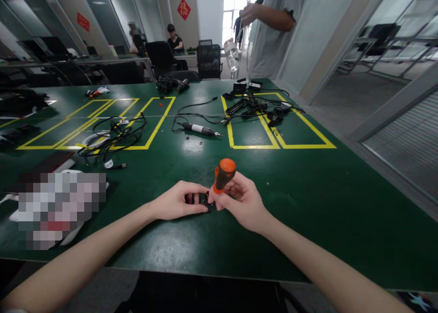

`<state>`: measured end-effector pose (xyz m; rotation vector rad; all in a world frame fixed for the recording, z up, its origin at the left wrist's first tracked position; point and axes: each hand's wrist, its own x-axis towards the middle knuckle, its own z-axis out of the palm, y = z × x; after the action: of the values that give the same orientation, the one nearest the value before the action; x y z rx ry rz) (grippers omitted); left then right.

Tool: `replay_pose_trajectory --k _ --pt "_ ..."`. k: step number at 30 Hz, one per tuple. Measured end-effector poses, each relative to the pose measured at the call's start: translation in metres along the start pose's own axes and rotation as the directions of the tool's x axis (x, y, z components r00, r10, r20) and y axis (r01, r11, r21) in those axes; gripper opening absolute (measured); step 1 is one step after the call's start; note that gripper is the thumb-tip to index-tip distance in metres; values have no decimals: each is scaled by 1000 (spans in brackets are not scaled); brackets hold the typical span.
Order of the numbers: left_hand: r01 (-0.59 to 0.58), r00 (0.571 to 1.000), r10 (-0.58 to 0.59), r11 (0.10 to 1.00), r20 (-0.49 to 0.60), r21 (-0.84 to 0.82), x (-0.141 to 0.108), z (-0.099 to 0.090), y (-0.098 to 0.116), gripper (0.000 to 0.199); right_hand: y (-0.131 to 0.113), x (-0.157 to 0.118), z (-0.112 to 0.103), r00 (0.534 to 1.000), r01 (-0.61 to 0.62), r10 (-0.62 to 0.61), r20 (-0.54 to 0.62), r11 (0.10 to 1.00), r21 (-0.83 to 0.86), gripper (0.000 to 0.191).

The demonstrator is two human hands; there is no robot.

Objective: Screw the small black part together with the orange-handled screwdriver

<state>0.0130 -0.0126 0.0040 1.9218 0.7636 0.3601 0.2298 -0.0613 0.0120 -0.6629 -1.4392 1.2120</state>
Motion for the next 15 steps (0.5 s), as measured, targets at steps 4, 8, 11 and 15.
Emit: replay_pose_trajectory --k 4,8,11,15 --pt "-22 1000 22 1000 -7 -7 0 1 -2 41 -5 2 -2 1000 1 -3 -26 997 -77 22" --pt "-16 1000 16 1000 -24 -18 0 4 -2 43 -9 2 -3 1000 -9 11 15 995 -104 29" --pt "-28 999 28 1000 -26 12 -1 4 1 38 -8 1 -2 1000 6 -5 26 997 -72 24" --pt "-38 999 38 999 -18 13 -1 4 4 32 -5 0 -1 1000 7 -8 -4 997 -71 23"
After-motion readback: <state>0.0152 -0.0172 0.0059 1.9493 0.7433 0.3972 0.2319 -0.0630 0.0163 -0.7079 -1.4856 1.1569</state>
